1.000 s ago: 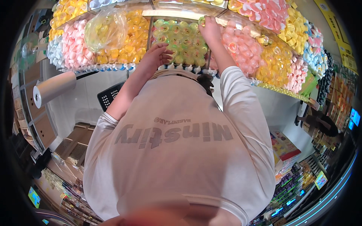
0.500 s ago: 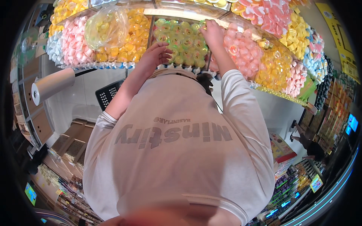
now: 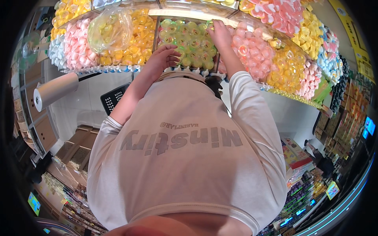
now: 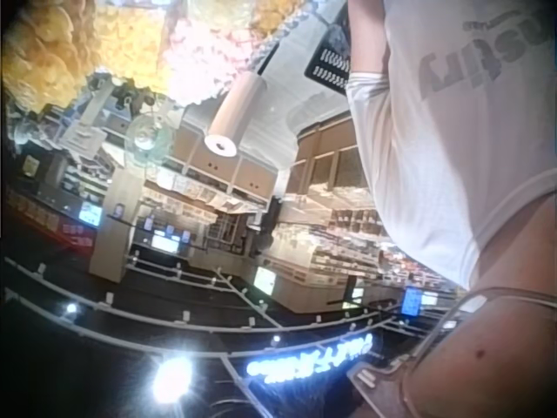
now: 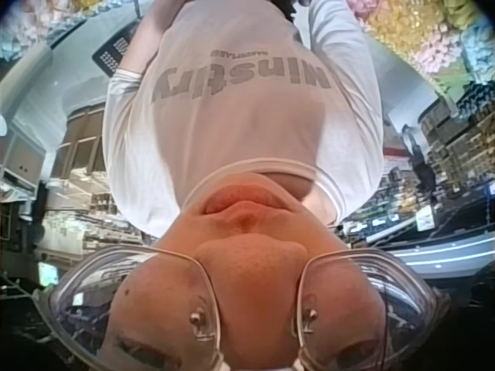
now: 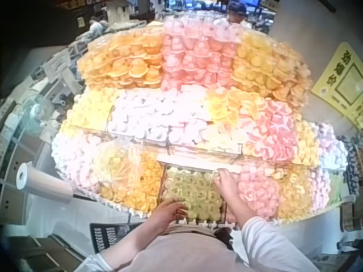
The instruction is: Sorting and picking jelly candies from open bins in a supermarket display.
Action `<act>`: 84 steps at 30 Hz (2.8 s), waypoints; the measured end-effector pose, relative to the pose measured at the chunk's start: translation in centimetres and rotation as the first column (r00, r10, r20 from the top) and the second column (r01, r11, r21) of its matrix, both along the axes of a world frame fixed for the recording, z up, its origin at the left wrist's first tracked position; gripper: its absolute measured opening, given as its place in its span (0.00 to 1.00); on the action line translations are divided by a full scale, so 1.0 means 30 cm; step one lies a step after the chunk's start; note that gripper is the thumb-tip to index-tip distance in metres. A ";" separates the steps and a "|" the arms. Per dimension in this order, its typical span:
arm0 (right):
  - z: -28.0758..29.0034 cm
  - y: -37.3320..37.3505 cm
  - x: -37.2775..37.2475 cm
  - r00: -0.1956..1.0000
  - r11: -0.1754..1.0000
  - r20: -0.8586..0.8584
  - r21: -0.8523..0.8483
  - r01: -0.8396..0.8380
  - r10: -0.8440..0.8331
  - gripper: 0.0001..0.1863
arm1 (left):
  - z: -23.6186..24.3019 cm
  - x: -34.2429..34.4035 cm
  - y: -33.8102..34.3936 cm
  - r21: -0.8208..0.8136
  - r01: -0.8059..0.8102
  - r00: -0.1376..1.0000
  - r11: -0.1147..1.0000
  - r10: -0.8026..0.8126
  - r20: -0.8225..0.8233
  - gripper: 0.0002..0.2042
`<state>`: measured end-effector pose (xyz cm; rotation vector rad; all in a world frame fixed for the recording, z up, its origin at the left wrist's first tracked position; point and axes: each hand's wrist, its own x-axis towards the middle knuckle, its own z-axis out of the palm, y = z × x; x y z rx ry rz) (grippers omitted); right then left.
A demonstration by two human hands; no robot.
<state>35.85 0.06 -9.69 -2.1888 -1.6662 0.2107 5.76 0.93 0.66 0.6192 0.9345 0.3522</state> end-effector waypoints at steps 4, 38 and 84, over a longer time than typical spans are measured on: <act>0.028 0.020 -0.005 0.998 0.998 0.041 -0.025 -0.051 0.052 0.26 | -0.001 0.000 -0.002 0.004 0.008 1.000 1.000 -0.008 0.006 0.16; 0.051 0.016 -0.036 0.984 0.985 -0.120 0.105 0.140 -0.128 0.27 | -0.016 -0.028 -0.007 0.017 -0.007 1.000 1.000 0.007 0.018 0.15; 0.045 -0.105 -0.219 0.904 0.987 -0.428 -0.132 -0.087 0.022 0.21 | -0.092 -0.276 0.050 0.382 -0.250 0.906 0.889 0.354 -0.231 0.16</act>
